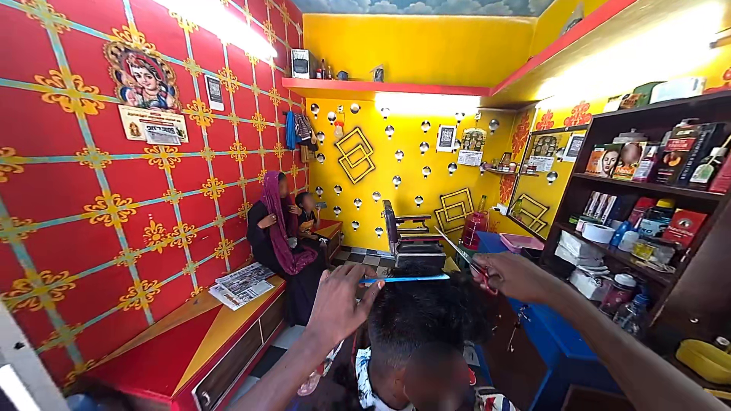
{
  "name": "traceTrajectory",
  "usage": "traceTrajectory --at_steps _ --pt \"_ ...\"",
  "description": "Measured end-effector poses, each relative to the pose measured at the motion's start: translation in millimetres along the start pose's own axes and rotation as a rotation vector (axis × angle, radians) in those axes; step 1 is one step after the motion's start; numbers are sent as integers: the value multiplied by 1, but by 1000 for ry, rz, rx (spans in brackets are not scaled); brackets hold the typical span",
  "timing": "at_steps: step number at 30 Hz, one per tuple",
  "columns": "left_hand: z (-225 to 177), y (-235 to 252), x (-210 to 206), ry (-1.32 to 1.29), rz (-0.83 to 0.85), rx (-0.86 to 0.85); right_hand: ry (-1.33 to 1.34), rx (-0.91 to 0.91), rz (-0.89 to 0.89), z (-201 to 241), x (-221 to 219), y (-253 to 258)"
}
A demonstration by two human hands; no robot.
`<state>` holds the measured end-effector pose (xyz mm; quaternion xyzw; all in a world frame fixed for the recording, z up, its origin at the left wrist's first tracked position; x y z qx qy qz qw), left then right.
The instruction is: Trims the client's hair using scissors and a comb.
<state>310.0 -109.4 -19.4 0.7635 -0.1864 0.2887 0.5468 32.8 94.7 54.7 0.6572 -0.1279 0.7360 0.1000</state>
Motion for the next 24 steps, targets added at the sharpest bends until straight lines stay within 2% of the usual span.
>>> traceTrajectory --at_steps 2,7,12,16,19,24 --pt "3 5 -2 -7 -21 -52 -150 -46 79 -1 13 -10" --pt "1 9 4 -9 -115 -182 -406 -60 150 14 30 -37" --pt "-4 11 7 2 -138 -226 -449 19 272 29 22 -38" --pt "-6 11 8 7 -121 -233 -509 103 185 42 17 -31" --pt "-6 11 9 16 -121 -246 -522 99 123 39 23 -35" --pt "-6 11 12 12 -107 -238 -491 54 204 29 29 -37"
Point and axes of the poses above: each hand's wrist, its own y-axis towards the middle knuckle, its own x-axis out of the back of the hand, z = x × y, the point moved 3 cm from there along y, towards the middle knuckle, and after that the axes turned 5 degrees about z, right-handed, at the moved point
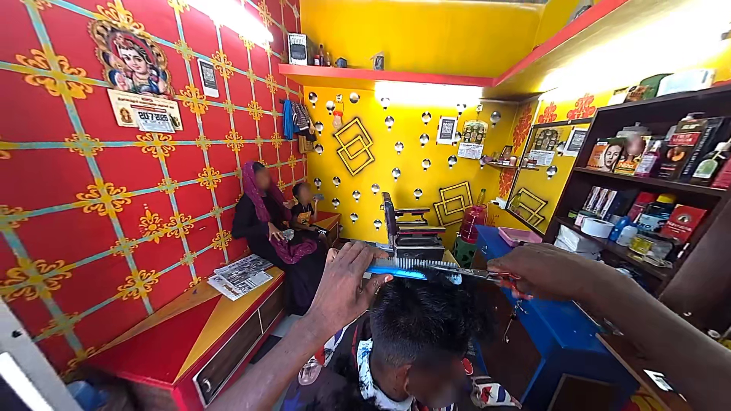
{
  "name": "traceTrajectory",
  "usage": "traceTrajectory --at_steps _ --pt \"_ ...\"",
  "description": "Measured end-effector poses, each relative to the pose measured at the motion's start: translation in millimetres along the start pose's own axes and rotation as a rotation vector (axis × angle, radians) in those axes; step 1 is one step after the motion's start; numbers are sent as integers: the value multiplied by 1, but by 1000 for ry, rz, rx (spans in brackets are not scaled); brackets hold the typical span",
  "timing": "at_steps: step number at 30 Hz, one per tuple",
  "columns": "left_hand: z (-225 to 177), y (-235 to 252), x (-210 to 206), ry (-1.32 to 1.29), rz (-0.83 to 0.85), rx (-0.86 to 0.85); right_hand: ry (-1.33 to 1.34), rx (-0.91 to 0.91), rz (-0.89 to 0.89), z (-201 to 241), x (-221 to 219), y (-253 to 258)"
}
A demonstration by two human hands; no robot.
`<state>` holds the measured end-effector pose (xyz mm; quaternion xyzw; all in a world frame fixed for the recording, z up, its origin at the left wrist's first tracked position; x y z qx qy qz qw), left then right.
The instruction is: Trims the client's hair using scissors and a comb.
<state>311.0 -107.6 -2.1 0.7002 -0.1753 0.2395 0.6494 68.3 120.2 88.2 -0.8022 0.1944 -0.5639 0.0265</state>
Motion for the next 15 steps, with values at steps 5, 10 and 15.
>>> traceTrajectory --at_steps 5,10,15 --pt "0 1 0 -46 10 -31 -49 47 -69 34 15 8" --pt "-5 -6 5 -15 -1 20 -70 -6 -72 27 24 4" --pt "-31 -70 12 -231 -137 135 501 -151 -267 14 -4 30"
Point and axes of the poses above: each hand's wrist, its own y-axis towards the middle knuckle, its own x-axis out of the back of the hand, z = x × y, the point moved 3 cm from there along y, towards the middle knuckle, and after that the axes turned 5 degrees about z, right-handed, at the moved point
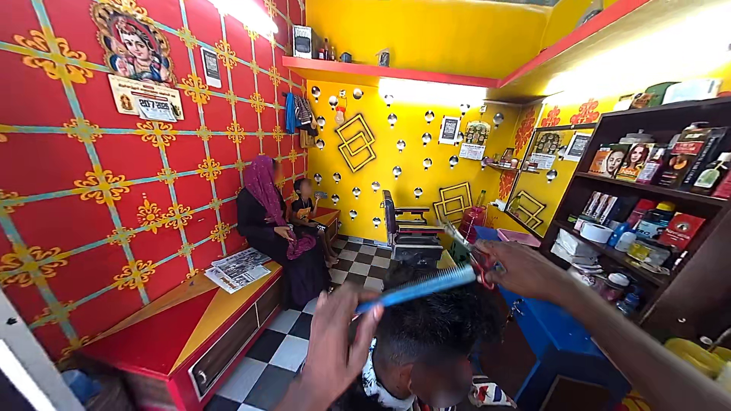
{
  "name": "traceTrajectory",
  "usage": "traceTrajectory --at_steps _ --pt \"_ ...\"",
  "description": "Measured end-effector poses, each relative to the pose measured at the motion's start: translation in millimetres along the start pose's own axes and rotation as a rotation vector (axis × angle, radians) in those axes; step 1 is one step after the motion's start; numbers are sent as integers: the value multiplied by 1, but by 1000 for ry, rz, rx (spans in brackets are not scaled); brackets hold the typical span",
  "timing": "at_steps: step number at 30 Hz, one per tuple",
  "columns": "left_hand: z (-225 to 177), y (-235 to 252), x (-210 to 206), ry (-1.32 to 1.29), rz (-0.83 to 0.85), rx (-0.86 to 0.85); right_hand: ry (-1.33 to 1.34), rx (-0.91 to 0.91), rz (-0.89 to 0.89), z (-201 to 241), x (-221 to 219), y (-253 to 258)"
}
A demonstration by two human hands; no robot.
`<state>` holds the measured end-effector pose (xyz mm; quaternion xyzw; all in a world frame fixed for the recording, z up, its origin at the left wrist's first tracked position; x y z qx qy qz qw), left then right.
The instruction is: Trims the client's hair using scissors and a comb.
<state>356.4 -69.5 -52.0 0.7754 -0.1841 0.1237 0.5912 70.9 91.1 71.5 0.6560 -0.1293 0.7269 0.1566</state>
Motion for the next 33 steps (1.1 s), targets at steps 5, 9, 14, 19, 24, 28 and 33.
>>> traceTrajectory --at_steps 5,9,14,19,24,28,33 --pt "12 -27 -13 76 74 -157 735 58 34 5 -42 11" --pt "36 12 -14 -51 198 160 292 106 1 -1 -13 17" --pt "56 32 -30 -40 255 247 -335 20 118 2 40 6" --pt "61 37 -35 -1 153 173 -566 50 307 19 54 -4" --pt "59 40 -32 54 72 69 -566 45 492 32 43 -9" --pt "57 46 -29 69 28 -20 -629 89 443 50 39 -4" --pt "52 50 -24 81 37 -38 -732 117 309 55 47 -10"
Point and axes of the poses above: each hand's wrist, its own y-axis towards the middle knuckle, its own x-axis out of the back of the hand, z = x × y, the point moved 3 cm from there along y, towards the middle knuckle, and after that the axes turned 5 degrees about z, right-handed, at the moved point
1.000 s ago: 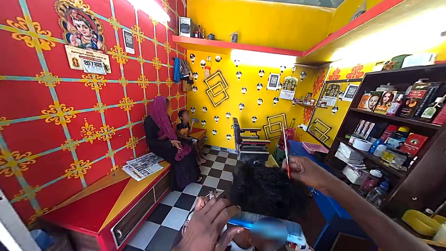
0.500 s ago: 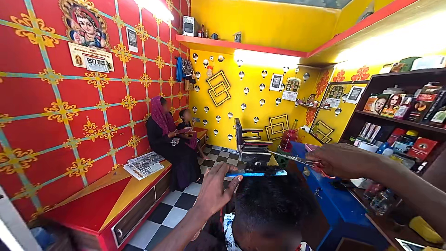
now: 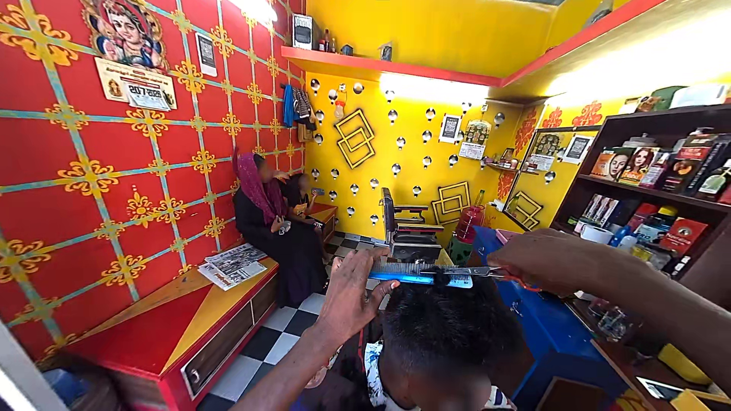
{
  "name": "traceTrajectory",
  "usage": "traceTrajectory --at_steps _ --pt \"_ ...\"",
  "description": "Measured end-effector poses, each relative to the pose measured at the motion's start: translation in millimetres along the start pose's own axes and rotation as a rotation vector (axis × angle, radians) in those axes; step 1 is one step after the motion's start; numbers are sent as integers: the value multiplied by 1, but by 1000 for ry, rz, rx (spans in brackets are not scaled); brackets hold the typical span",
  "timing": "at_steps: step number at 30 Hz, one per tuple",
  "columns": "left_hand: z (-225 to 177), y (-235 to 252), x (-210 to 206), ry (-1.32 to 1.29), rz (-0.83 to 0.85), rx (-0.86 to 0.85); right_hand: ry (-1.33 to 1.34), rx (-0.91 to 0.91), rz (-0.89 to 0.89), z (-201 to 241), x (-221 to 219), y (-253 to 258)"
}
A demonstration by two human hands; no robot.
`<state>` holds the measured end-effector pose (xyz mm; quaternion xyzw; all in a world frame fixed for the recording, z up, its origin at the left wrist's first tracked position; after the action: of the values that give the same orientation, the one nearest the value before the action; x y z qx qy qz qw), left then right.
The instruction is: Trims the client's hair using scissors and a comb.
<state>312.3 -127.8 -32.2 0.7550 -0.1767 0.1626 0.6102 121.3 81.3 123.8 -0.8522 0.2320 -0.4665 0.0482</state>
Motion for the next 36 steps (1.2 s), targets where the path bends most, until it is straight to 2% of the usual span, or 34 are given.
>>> traceTrajectory --at_steps 4,6,9,12,14,16,18,21,24,27,29,32,34,36 --pt "-2 3 5 -12 11 4 40 -7 -11 -10 -6 -3" --pt "-1 4 6 -24 22 -3 85 31 29 -1 -8 3" --pt "-3 6 10 -29 23 -36 123 73 -29 9 -10 5" --pt "-19 -6 19 -42 7 -4 190 -19 -70 -1 -16 -7" --pt "-32 -25 29 -98 49 -75 303 -111 -162 -14 -37 -8" --pt "-42 -41 39 -73 170 -276 596 -142 -337 -17 -74 2" --pt "-47 -41 40 17 285 -434 1098 -76 -483 4 -109 16" --pt "-50 -14 30 43 282 -397 1778 21 -521 35 -137 34" --pt "-47 21 16 99 301 -267 1999 147 -467 41 -142 42" --pt "-39 39 0 123 313 -180 1991 154 -440 39 -142 41" --pt "-34 44 -7 135 339 -132 1890 135 -441 33 -144 38" --pt "-31 50 -16 155 352 -92 1389 -12 -464 6 -156 33" --pt "-29 54 -20 170 360 -73 1077 -128 -376 -10 -152 20" --pt "-25 55 -24 173 341 -79 909 -118 -278 -23 -147 7"
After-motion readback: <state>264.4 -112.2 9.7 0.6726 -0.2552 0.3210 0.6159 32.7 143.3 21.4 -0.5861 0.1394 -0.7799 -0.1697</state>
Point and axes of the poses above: each hand's wrist, its own y-axis towards the middle knuckle, its own x-axis out of the back of the hand, z = x × y, the point moved 3 cm from there along y, towards the middle knuckle, and after that the axes turned 5 degrees about z, right-handed, at the moved point
